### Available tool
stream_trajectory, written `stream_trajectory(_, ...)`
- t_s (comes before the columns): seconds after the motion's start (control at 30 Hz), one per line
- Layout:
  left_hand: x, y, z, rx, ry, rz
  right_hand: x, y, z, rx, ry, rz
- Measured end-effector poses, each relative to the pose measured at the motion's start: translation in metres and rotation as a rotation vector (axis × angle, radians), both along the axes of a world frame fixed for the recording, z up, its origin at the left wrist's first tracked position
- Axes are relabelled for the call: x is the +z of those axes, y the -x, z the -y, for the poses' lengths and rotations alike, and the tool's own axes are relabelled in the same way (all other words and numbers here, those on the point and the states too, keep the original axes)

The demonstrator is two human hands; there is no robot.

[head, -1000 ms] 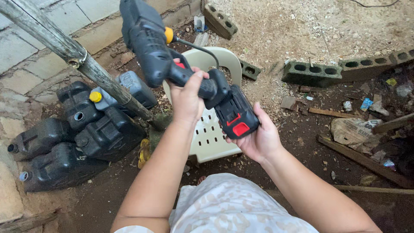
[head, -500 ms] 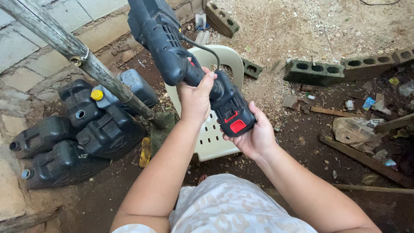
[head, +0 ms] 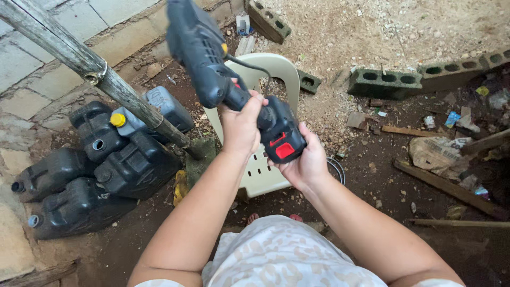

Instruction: The person assembles a cordless rotary hammer drill on a plastic chair: they attach the battery pack, fit the chuck and an orange adapter to the tool, insert a long drill bit, and twist the adapter and bit to secure them by hand.

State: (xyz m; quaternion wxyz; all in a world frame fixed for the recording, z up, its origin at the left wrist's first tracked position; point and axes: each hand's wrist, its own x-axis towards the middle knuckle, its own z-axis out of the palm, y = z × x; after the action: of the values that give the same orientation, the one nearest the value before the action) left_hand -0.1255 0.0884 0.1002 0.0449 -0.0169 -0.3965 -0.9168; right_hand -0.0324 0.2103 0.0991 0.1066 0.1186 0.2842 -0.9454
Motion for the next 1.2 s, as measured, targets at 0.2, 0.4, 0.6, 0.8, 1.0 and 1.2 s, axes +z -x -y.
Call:
stream_trajectory(0.2,-0.006,-0.001,0.012,-0.022,0.056,-0.013,-0.018,0.003,0.024,-0.090,0.008,0.060)
stream_trajectory(0.4,-0.006,-0.003,0.028,-0.087,-0.025,-0.027,-0.032,0.010,0.050,-0.263,0.015,0.102)
stream_trajectory(0.6,-0.009,-0.012,0.033,-0.161,0.028,0.006,-0.045,0.013,0.062,-0.327,0.081,0.125)
stream_trajectory(0.8,-0.012,-0.012,0.032,-0.173,0.032,-0.009,-0.047,0.015,0.063,-0.331,0.164,0.047)
stream_trajectory(1.0,-0.009,-0.001,0.033,-0.284,0.045,-0.110,-0.047,0.007,0.056,-0.206,0.166,-0.120)
stream_trajectory(1.2,-0.006,-0.003,0.021,-0.124,0.059,-0.029,-0.053,-0.001,0.055,-0.164,0.149,-0.085)
